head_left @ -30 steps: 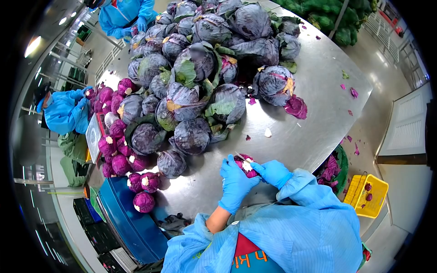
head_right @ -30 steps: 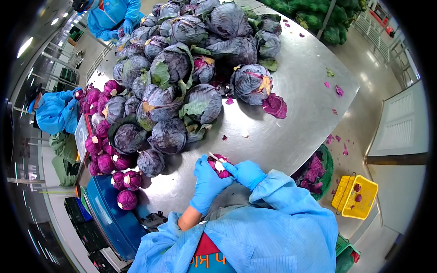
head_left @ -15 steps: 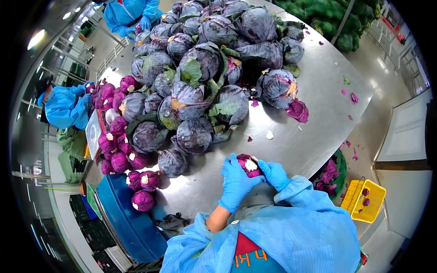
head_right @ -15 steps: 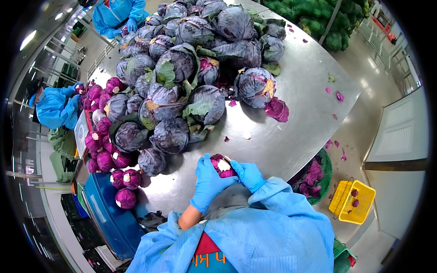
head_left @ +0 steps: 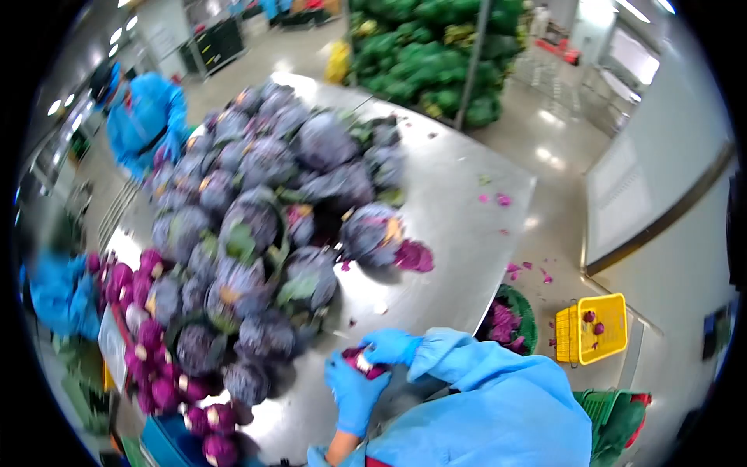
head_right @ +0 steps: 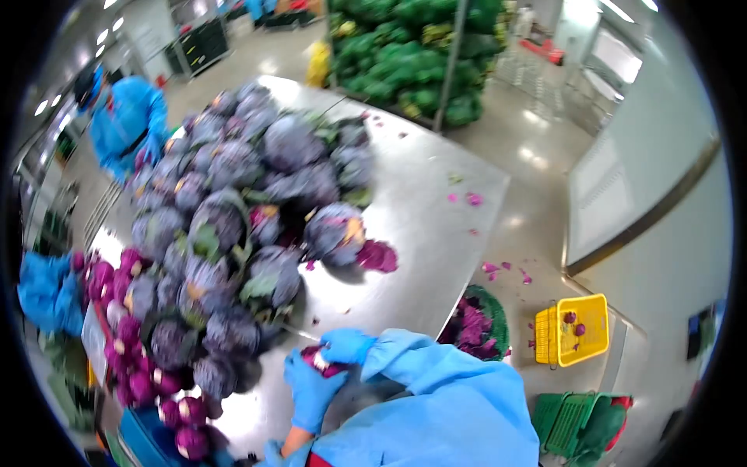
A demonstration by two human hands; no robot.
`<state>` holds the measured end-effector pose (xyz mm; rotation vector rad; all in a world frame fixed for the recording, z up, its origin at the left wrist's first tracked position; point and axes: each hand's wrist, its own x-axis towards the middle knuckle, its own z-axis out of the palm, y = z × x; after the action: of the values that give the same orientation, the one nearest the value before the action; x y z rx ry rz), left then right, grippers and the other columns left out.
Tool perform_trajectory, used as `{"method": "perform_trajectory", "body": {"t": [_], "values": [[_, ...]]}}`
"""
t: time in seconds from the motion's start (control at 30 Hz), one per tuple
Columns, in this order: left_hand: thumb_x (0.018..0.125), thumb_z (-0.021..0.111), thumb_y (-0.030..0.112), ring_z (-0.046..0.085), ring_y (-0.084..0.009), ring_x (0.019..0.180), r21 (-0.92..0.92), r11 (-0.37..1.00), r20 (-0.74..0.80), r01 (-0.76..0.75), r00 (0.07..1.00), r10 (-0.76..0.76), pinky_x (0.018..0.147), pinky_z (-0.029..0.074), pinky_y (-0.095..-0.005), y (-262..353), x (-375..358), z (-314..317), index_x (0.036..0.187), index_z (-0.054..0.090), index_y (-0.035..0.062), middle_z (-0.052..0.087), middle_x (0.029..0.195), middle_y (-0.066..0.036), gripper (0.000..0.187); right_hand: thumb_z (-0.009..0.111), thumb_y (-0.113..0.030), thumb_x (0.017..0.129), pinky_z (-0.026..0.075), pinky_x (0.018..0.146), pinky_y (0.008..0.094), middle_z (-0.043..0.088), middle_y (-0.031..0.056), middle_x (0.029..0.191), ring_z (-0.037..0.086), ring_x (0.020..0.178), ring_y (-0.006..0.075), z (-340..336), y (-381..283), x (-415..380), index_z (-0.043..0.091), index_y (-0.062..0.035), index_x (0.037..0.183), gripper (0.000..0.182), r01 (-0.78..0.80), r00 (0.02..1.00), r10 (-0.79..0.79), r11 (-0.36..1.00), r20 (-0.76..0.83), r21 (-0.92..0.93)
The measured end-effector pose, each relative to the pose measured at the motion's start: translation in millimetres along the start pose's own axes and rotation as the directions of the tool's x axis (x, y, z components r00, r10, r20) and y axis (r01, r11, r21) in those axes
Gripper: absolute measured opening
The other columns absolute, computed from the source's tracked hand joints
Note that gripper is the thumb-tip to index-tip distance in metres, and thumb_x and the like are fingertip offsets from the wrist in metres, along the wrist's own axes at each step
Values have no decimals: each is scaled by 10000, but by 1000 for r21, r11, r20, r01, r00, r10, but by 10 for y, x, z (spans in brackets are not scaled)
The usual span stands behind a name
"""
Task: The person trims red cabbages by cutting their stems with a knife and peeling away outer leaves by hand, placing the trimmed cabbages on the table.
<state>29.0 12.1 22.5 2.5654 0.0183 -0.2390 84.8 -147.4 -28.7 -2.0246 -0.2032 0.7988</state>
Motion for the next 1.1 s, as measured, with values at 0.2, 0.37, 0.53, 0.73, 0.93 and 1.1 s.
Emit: {"method": "perform_trajectory", "body": {"t": [0.2,0.37,0.53,0.73,0.93,1.1], "values": [[507,860,535,486,-440,1087,-1,1000,161,-7,987,7,952,391,-531,-74,79,-93,1256,426,-64,489,1177,-299,1053,632,-414,737,514,707,433,693,177,877,668,760,315,-110,-137,50,707,-79,994,428,-42,996,61,965,67,-260],[676,712,512,605,-342,890,396,909,126,-132,988,89,712,487,-478,71,223,101,934,652,55,631,926,-140,528,597,-411,779,504,729,460,680,199,897,656,799,380,8,-248,-68,697,-77,955,390,-51,999,48,946,-19,-319],[738,638,488,588,-316,963,381,915,117,-134,988,96,759,453,-521,126,276,106,961,676,68,623,1030,-135,477,590,-421,789,515,756,454,684,198,891,663,821,379,2,-95,11,716,-86,929,384,-64,995,40,955,-87,-288],[695,673,509,590,-317,956,372,917,89,-141,989,116,765,455,-496,162,211,81,1004,657,54,625,1012,-137,551,603,-434,788,515,725,443,687,180,848,662,781,364,-4,-66,-64,723,-97,923,382,-31,995,-1,947,-99,-318],[618,772,502,576,-333,957,202,960,-44,-192,978,205,813,441,-478,-71,12,-33,1155,533,33,612,1010,-134,751,601,-428,789,522,677,445,684,181,817,663,734,349,40,660,-20,733,-108,913,368,-143,954,74,964,-291,-223],[615,813,453,564,-360,1063,75,929,-120,-363,921,370,917,428,-458,-296,-184,-105,1241,504,6,591,1152,-185,829,631,-365,776,529,697,437,684,179,834,666,768,358,61,784,-145,725,-102,925,316,-266,898,209,959,-387,-101]]}}
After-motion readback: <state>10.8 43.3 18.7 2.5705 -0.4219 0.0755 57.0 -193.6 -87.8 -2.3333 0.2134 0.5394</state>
